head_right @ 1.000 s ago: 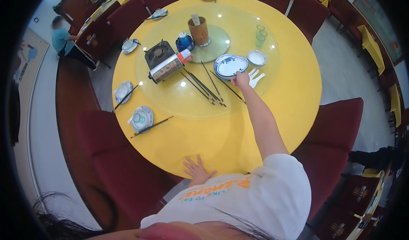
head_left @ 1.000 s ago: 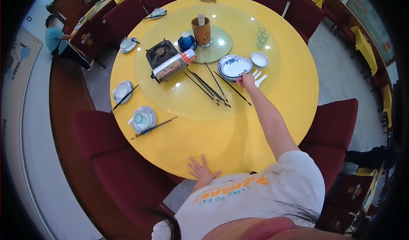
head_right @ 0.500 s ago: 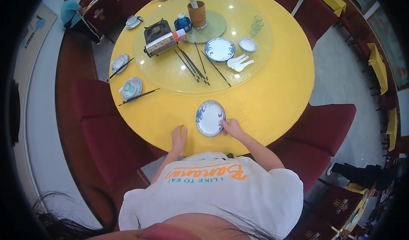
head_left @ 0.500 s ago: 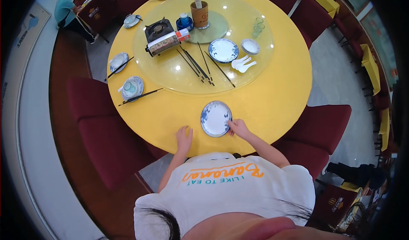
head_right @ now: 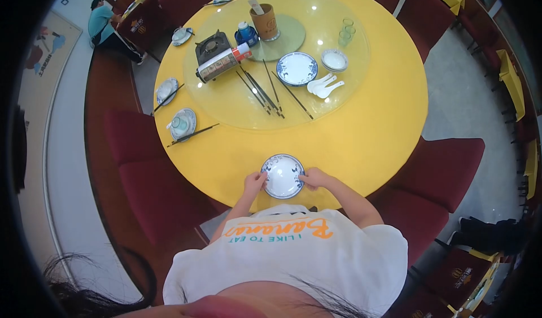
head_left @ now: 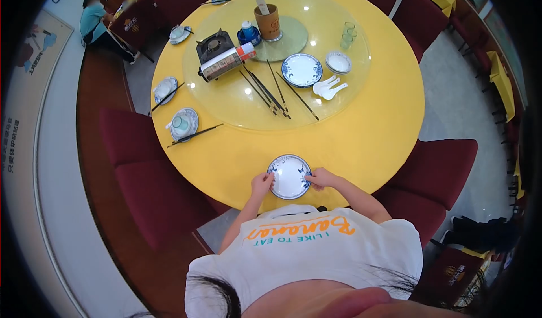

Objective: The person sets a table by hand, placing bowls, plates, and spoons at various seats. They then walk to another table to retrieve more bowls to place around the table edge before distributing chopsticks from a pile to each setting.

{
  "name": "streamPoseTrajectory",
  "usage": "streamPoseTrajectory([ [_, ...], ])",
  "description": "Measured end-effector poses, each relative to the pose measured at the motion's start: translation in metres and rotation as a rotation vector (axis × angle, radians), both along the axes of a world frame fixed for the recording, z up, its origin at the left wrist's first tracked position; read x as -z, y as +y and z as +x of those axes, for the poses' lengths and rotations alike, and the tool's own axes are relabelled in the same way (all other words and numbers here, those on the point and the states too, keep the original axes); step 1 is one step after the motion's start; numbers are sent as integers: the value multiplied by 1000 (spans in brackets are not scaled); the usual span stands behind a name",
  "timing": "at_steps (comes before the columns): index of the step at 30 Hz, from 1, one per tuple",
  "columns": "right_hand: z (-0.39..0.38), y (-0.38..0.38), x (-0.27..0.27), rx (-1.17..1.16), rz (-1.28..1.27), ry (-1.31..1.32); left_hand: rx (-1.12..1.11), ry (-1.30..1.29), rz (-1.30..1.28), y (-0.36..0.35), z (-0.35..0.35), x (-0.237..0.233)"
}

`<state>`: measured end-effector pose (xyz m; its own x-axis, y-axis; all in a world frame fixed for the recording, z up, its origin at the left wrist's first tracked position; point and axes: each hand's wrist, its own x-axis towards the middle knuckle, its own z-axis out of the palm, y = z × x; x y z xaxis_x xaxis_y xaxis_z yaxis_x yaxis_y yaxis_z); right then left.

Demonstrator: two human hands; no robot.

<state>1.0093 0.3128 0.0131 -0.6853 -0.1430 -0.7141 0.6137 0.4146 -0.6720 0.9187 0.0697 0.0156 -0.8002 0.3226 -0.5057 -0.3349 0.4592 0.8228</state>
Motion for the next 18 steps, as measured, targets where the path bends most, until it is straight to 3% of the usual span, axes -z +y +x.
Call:
streamPoseTrajectory([
  [4,-44,45,-12,-150,234,129,-3,-30,-165,-28,-11,9],
  [6,-78,80,-18,59,583,471,-8,-126,-118,-39,-13,15],
  [9,-137,142,-49,406,725,626,10,-249,-52,-41,-21,17],
  [12,-194,208,-58,493,997,863,14,-321,-42,-39,-23,13],
  [18,-246,235,-48,96,1297,441,6,-326,-56,-40,-22,7],
])
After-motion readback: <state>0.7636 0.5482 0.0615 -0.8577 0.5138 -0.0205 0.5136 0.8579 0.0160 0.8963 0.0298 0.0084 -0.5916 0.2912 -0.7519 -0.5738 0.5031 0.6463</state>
